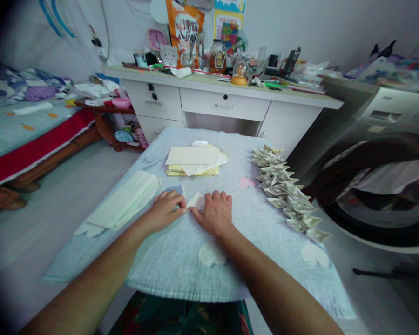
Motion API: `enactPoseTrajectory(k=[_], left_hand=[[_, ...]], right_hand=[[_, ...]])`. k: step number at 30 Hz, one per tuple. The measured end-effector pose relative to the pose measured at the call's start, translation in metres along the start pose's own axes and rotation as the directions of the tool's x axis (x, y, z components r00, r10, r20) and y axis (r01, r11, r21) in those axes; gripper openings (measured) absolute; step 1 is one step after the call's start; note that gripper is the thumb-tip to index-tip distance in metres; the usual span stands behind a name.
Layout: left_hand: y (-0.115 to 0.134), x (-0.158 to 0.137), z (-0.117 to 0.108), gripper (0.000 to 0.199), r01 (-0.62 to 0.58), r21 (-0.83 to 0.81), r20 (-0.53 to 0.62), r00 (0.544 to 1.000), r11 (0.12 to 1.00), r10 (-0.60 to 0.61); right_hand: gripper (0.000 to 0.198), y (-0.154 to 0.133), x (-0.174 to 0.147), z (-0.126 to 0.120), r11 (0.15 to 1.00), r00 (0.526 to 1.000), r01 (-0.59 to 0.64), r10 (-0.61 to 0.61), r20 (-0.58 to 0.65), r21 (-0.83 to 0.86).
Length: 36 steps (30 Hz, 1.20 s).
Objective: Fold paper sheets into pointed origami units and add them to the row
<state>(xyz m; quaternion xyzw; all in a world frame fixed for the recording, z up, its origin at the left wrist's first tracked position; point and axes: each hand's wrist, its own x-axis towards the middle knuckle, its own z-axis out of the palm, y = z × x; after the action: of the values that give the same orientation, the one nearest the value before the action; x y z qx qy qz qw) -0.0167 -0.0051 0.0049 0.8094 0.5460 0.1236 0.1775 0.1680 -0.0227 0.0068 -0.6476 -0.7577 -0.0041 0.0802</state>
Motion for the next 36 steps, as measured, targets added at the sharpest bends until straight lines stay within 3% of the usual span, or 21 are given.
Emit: enactPoseTrajectory(k=[20,36], left_hand=[[-0.006,0.001,-0.002,0.01,-0.008,-0.047,0.099,0.995,0.999,0.012],[-0.008,0.001,-0.011,0.019,-0.016,-0.076,0.178,0.984,0.997,0.029]], right_hand=[[0.065,-0.007,0.007,-0.009,0.999,0.994,-0.036,0.039,0.106,-0.028],[0.036,0.06,0.005,-0.007,0.992,0.988,-0.115,0.109,0.107,0.053]])
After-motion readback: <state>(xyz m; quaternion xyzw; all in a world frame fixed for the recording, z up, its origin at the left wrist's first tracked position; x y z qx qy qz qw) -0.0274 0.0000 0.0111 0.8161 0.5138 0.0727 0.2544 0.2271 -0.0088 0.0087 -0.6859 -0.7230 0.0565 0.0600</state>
